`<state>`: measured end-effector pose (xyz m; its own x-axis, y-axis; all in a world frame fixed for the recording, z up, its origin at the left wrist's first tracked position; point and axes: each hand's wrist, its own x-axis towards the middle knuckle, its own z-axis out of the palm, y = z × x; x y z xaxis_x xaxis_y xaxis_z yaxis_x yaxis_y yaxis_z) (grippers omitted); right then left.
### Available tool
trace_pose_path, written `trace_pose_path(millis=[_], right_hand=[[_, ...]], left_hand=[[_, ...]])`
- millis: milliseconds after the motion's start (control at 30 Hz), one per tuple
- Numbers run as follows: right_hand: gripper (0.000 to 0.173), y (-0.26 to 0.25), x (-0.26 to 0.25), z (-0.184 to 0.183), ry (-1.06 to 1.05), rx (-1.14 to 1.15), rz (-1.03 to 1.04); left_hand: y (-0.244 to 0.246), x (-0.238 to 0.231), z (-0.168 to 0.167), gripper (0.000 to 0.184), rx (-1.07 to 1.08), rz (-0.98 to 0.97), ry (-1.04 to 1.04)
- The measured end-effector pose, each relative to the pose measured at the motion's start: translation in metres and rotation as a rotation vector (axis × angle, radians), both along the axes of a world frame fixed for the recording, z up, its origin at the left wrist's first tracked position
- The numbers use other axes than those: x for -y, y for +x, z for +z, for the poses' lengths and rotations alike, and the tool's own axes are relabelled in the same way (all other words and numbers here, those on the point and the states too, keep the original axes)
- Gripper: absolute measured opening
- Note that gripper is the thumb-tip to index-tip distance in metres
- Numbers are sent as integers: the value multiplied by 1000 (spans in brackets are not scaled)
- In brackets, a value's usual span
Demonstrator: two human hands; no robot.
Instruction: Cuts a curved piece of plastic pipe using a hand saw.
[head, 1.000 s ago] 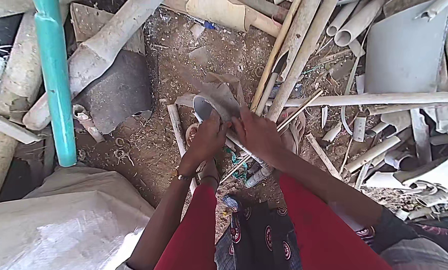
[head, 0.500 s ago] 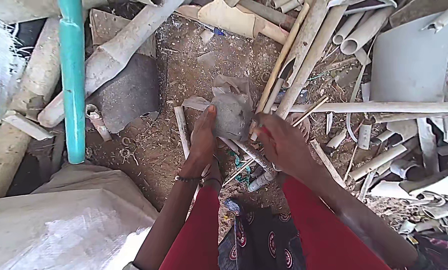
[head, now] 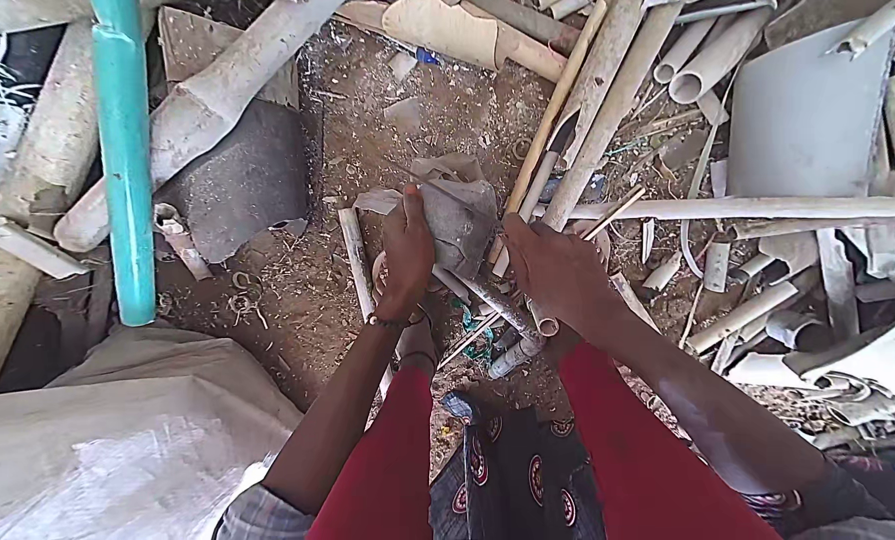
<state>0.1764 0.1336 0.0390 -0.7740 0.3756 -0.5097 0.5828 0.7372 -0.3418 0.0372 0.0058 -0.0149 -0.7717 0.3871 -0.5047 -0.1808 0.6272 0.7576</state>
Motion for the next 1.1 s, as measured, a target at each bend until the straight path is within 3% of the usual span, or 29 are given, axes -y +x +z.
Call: trace_pose_path(millis=[133, 267, 400, 500, 567, 633, 700, 800, 867, 967, 1100], right_hand=[[25, 2, 19, 10, 46, -54, 68], [36, 0, -15, -6, 44, 99, -177], [27, 21, 6, -2, 89, -128, -54], [27, 22, 20, -2, 39, -64, -31], [34, 17, 1, -15, -48, 57, -182], [32, 21, -14, -25, -39, -59, -262], [34, 31, -6, -23, -27, -345, -232], [37, 36, 10, -23, -4, -489, 5], [32, 34, 9, -31, 30, -271, 67], [36, 28, -7, -37, -74, 69, -114], [36, 51, 3, -23, -101, -244, -115]], left_hand=[[-3, 7, -1, 64, 0, 6, 44], [2, 6, -2, 69, -60, -86, 0], [7, 2, 2, 66, -61, -93, -2], [-3, 0, 2, 62, 84, 76, 57], [-8, 3, 3, 58, 259, 261, 134], [-12, 9, 1, 49, 443, 416, 299], [-14, 11, 2, 38, 580, 521, 453], [-14, 10, -3, 33, 637, 559, 495], [-13, 12, -12, 39, 640, 552, 389], [-9, 14, -28, 45, 654, 537, 314], [-5, 15, -38, 44, 640, 553, 345]])
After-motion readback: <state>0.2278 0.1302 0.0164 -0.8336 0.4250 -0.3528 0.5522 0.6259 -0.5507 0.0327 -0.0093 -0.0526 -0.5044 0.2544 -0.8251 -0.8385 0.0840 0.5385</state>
